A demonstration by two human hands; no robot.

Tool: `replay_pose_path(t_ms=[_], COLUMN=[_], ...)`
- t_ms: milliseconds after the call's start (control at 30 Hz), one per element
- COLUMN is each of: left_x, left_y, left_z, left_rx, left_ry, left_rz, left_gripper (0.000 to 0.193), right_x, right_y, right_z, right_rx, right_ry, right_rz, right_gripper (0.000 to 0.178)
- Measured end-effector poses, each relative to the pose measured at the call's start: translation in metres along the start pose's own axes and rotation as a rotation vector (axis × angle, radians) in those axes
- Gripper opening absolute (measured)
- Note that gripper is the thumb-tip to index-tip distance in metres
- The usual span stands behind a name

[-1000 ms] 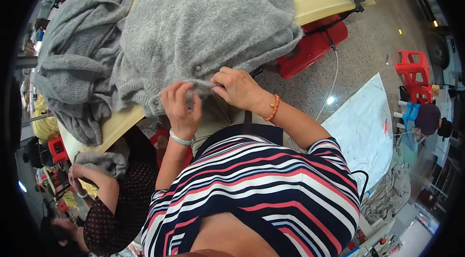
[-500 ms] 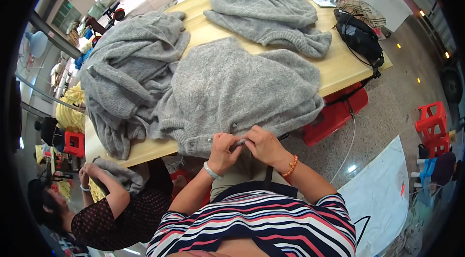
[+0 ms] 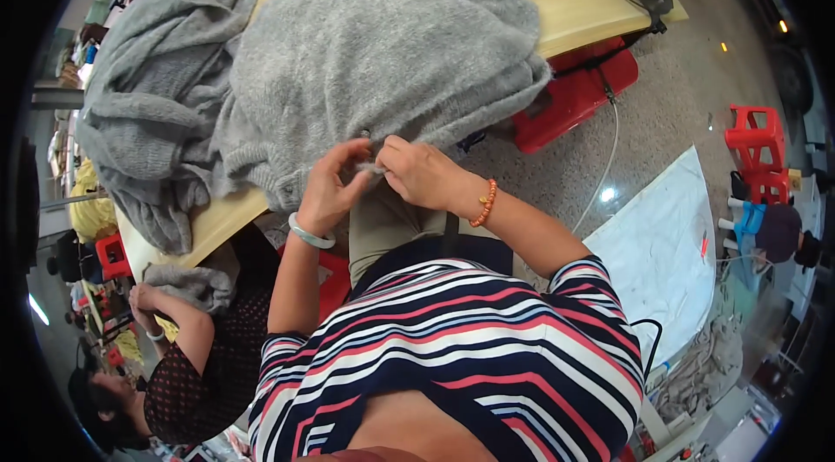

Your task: Inspect sweaters for defects and loose threads on a factory table.

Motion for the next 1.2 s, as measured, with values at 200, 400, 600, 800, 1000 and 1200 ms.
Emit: replay_pose_path(t_ms=[200,400,600,800,1000,1200], left_x=[0.019,0.022,0.026,0.021,0.019,0.019], left_y=[-0.018,0.004,-0.038,-0.047,-0.048,-0.026], left_z=[0.009,0.017,0.011,0.006,0.01,0.009], left_rx=[0.355,0.426,-0.245,-0.673,-0.738,-0.651], left_ry=[0.288,0.146,-0.053,-0.222,-0.239,-0.314], left_rz=[0.114,0.167,-0.316,-0.639,-0.754,-0.624], left_gripper=[0.014,0.007,0.013,0.014,0.011,0.015], right_x=[0.005,0.007,0.011,0.02,0.014,0.008], right_y=[-0.002,0.001,-0.006,-0.016,-0.007,0.005], right_z=[-0.002,-0.005,-0.003,-0.006,-0.005,0.001], right_rx=[0.015,-0.005,-0.051,-0.047,-0.085,-0.08], right_ry=[0.022,0.101,0.086,0.176,0.264,0.18], right_rz=[0.008,0.031,0.037,0.056,-0.023,-0.02], right_gripper=[0.014,0.013,0.015,0.018,0.022,0.024])
Point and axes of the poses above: each hand's wrist, its own x-axis towards the middle knuckle, its own z-axis out of the palm, y = z × x, the point moved 5 cm from there along x, towards the middle knuckle, and after that the axes turned 13 degrees about y, right-handed, at the moved point
